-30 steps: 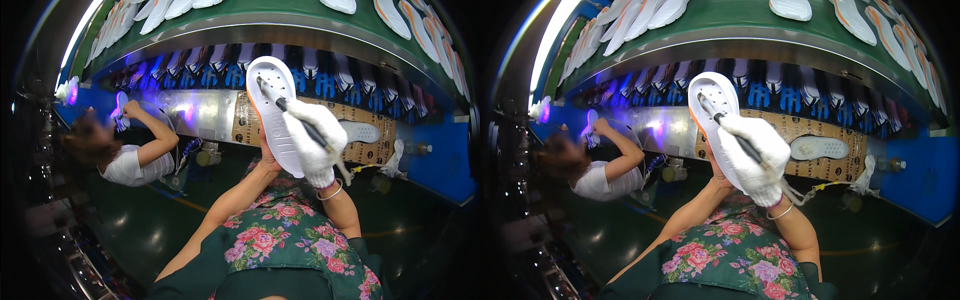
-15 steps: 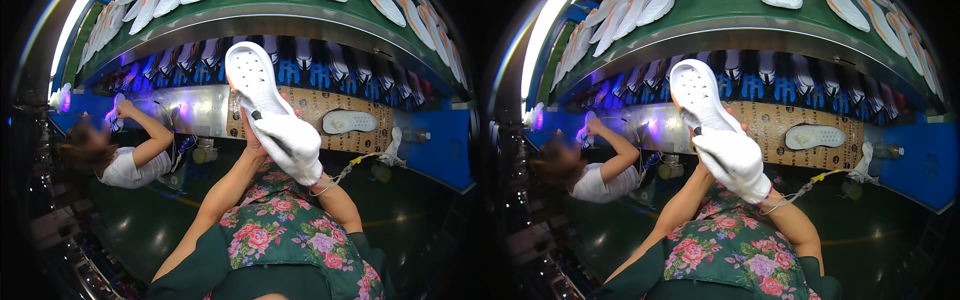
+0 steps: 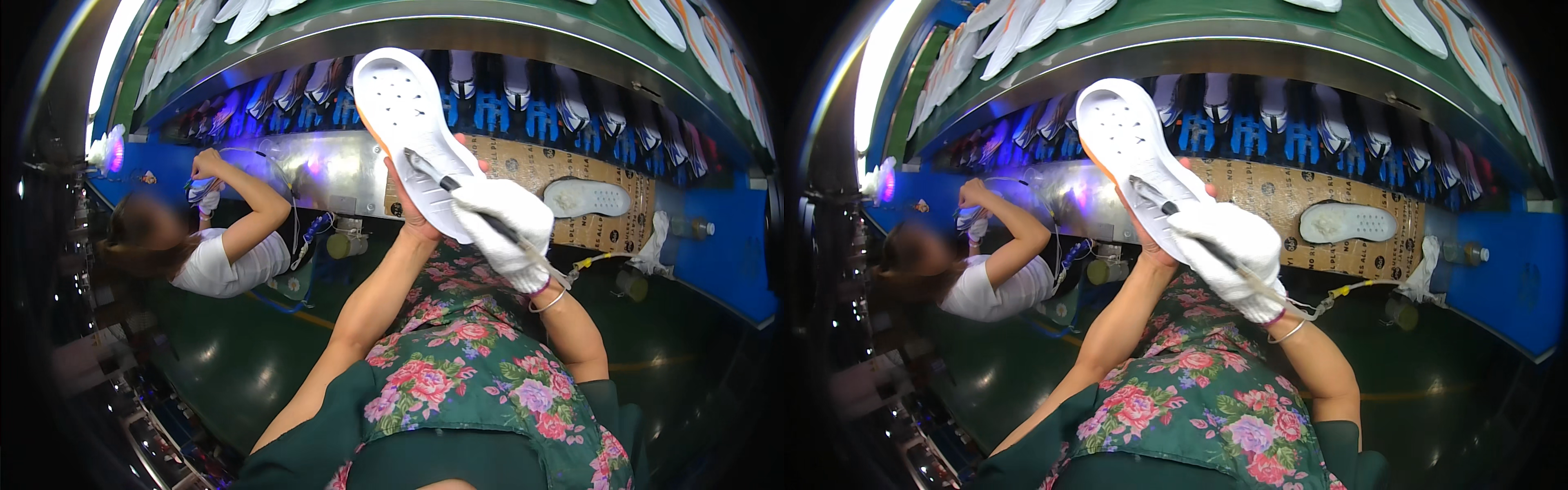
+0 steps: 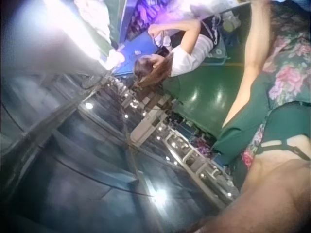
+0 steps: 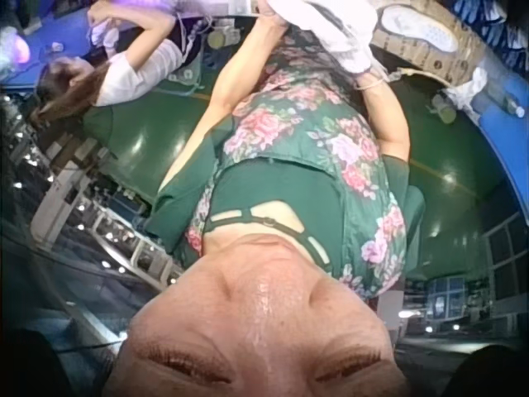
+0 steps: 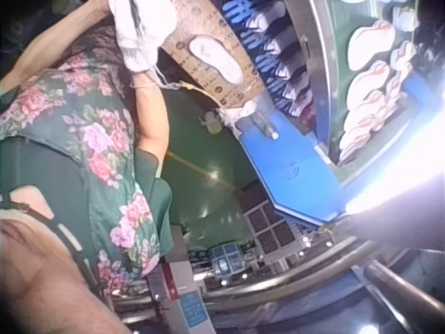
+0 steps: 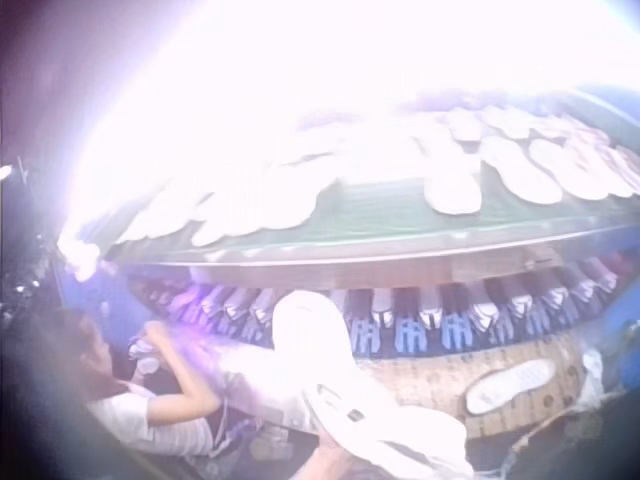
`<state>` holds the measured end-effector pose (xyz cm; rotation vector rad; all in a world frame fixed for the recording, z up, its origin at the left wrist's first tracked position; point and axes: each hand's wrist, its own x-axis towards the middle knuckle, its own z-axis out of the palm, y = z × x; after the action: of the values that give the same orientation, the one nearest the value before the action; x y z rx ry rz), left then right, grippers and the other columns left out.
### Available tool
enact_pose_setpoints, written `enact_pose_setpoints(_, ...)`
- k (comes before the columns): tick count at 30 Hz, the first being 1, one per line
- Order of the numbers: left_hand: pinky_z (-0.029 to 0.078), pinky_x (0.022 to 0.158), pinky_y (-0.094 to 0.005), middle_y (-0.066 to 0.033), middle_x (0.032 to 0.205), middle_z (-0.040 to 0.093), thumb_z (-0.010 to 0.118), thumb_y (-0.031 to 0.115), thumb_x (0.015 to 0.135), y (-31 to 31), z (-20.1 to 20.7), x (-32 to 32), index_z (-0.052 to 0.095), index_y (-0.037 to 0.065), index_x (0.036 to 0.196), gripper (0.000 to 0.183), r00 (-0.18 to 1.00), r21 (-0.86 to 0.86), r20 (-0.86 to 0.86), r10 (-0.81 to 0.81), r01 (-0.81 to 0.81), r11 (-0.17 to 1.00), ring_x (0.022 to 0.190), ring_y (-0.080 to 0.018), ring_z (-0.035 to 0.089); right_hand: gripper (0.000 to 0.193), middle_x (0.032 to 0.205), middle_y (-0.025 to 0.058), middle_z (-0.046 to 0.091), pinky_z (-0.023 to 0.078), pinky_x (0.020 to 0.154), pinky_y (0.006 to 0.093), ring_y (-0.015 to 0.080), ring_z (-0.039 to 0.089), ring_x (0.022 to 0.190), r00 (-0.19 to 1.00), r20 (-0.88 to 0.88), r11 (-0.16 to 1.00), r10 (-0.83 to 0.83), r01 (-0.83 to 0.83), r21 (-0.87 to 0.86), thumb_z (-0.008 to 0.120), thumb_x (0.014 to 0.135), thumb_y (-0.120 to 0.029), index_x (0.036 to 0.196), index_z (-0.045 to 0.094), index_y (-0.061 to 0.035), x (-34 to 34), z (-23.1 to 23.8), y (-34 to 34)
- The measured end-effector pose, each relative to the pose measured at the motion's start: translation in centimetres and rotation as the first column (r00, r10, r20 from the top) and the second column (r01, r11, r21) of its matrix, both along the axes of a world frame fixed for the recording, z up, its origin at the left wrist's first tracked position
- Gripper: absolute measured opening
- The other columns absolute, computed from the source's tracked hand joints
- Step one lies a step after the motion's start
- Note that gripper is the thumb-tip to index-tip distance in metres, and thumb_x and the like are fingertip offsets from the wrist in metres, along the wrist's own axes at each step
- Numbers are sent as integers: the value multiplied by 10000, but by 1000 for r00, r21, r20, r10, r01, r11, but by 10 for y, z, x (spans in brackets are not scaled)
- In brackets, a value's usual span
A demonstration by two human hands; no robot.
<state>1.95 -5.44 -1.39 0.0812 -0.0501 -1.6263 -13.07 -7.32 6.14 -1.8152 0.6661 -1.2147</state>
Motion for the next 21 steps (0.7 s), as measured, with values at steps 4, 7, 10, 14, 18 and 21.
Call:
enact_pose_setpoints(4,525,863,-609,-285,1284,541,500,915,693,-6,1,4,454,115,1428,1087,983,-216,-58,-175,159,963,1080,-478,590,246,918,88,733,562,747,343,262,720,819,981,-149,970,128,-156,-189,764,765,-56,1006,749,-100,5,-5,15)
enact_pose_setpoints(7,525,864,-619,-254,1289,547,500,895,712,-8,-5,17,422,111,1448,1078,983,-191,62,-172,180,965,1081,-480,592,172,881,92,736,565,741,336,251,721,803,983,-25,983,179,-178,37,776,766,-81,937,760,-83,0,2,10)
enact_pose_setpoints(10,504,868,-624,-265,1316,509,573,819,744,-7,5,23,408,107,1456,1021,997,59,72,-40,36,998,1126,-488,519,206,914,117,731,561,718,338,263,717,809,993,-105,997,57,-63,-50,762,778,-63,982,753,-83,-5,-5,-2)
enact_pose_setpoints(14,534,781,-591,-230,1410,456,553,808,756,-12,11,24,304,94,1504,1064,988,-52,118,-96,103,993,1053,-466,570,234,872,106,730,556,689,332,247,715,784,959,-169,968,226,-241,-70,785,746,-42,975,757,-86,-6,-1,15)
enact_pose_setpoints(18,543,771,-576,-233,1350,459,603,751,767,-17,7,36,263,100,1515,1048,954,-125,169,-247,270,955,1029,-470,552,190,887,92,721,560,699,326,245,712,772,986,-67,985,156,-149,89,749,806,-65,995,753,-84,-8,-10,3)
enact_pose_setpoints(21,525,799,-531,-275,1363,463,610,715,788,-25,13,34,285,58,1520,1035,950,-211,73,-303,311,927,940,-438,585,215,883,98,718,561,711,330,247,709,799,962,-184,973,203,-219,-74,742,805,-61,1018,740,-86,-9,-5,5)
